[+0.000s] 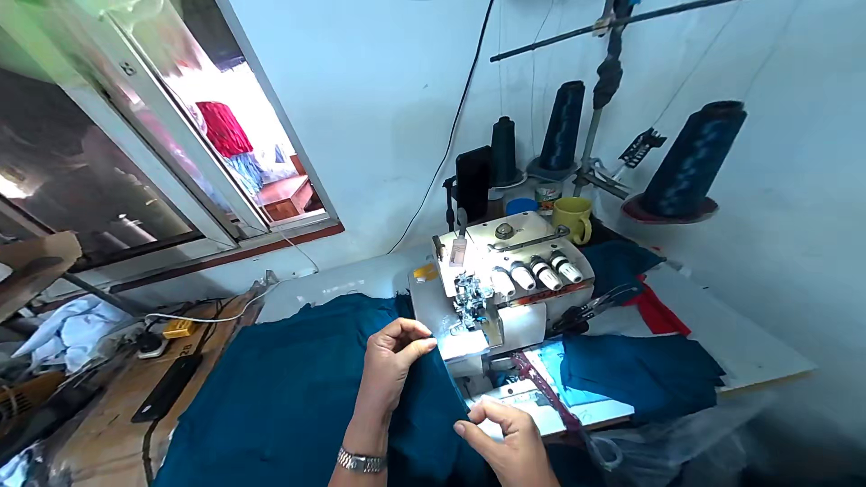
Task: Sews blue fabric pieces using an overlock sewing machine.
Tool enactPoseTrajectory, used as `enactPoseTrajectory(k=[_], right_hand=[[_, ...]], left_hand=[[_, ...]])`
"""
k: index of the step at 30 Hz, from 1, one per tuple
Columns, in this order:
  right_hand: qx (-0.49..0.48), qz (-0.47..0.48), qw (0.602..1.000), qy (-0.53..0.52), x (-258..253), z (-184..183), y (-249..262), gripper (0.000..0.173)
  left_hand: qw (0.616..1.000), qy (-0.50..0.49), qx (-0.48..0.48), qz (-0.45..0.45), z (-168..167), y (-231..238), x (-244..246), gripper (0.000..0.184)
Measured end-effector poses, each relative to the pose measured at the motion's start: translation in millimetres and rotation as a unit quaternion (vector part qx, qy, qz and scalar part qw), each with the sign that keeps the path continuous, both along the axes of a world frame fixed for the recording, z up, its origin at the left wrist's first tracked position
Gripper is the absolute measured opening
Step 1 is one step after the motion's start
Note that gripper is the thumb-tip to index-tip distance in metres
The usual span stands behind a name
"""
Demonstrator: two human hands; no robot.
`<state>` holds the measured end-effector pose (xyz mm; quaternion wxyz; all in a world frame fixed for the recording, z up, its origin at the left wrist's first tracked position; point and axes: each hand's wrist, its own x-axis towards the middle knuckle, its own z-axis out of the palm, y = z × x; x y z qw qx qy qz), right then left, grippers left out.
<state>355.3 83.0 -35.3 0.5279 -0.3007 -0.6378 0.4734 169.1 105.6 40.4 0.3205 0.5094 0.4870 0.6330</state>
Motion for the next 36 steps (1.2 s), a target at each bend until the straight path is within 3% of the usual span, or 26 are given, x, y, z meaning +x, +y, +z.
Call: enactPoseTrajectory(k=[3, 6, 10, 13, 15, 19, 22, 27, 29, 32, 34, 36], right_hand=[[0.006, -0.058, 0.998, 0.004, 16.6, 6.8, 8.5, 0.009], [-0.031, -0.079, 0.996, -0.042, 30.9, -10.0, 20.8, 0.011], [-0.058, 0.000, 0.998, 0.000, 34.5, -24.2, 15.8, 0.009], [-0.065, 0.074, 0.994, 0.039, 28.6, -30.4, 14.5, 0.030], [-0.050, 0.081, 0.995, 0.018, 27.3, -35.5, 15.5, 0.028], [-0.033, 0.038, 0.998, -0.035, 33.2, -35.0, 11.4, 0.018], [-0.042, 0.015, 0.999, -0.028, 37.6, -30.9, 10.9, 0.019], [-0.033, 0.008, 0.999, 0.003, 34.1, -31.1, 20.9, 0.019], [-0.018, 0.004, 1.000, 0.005, 31.7, -33.2, 25.7, 0.018], [-0.009, 0.011, 1.000, 0.018, 29.6, -36.6, 31.3, 0.015], [-0.012, 0.019, 1.000, 0.022, 29.6, -36.7, 32.4, 0.016], [-0.016, 0.024, 0.999, 0.026, 29.7, -37.0, 31.0, 0.016]], left_hand=[[0.999, 0.013, 0.040, -0.015, -2.2, 22.8, 20.3, 0.016], [0.993, 0.107, 0.042, -0.005, -18.5, 40.9, 35.6, 0.012], [0.971, 0.232, 0.043, 0.038, -35.9, 45.1, 42.3, 0.015], [0.950, 0.295, 0.069, 0.072, -41.6, 44.2, 43.3, 0.009], [0.911, 0.381, 0.098, 0.122, -44.7, 39.0, 48.2, 0.004], [0.758, 0.594, 0.090, 0.255, -54.7, 8.1, 77.2, 0.025], [0.722, 0.624, 0.050, 0.295, -67.6, -1.2, 93.6, 0.033], [0.744, 0.605, 0.053, 0.280, -72.1, 11.7, 92.1, 0.034], [0.790, 0.564, 0.062, 0.233, -66.8, 14.6, 83.5, 0.034], [0.895, 0.419, 0.045, 0.142, -48.5, 5.5, 51.7, 0.035], [0.901, 0.402, 0.002, 0.164, -37.1, -18.3, 19.4, 0.042], [0.883, 0.421, -0.119, 0.171, -29.6, -58.3, -13.6, 0.059]])
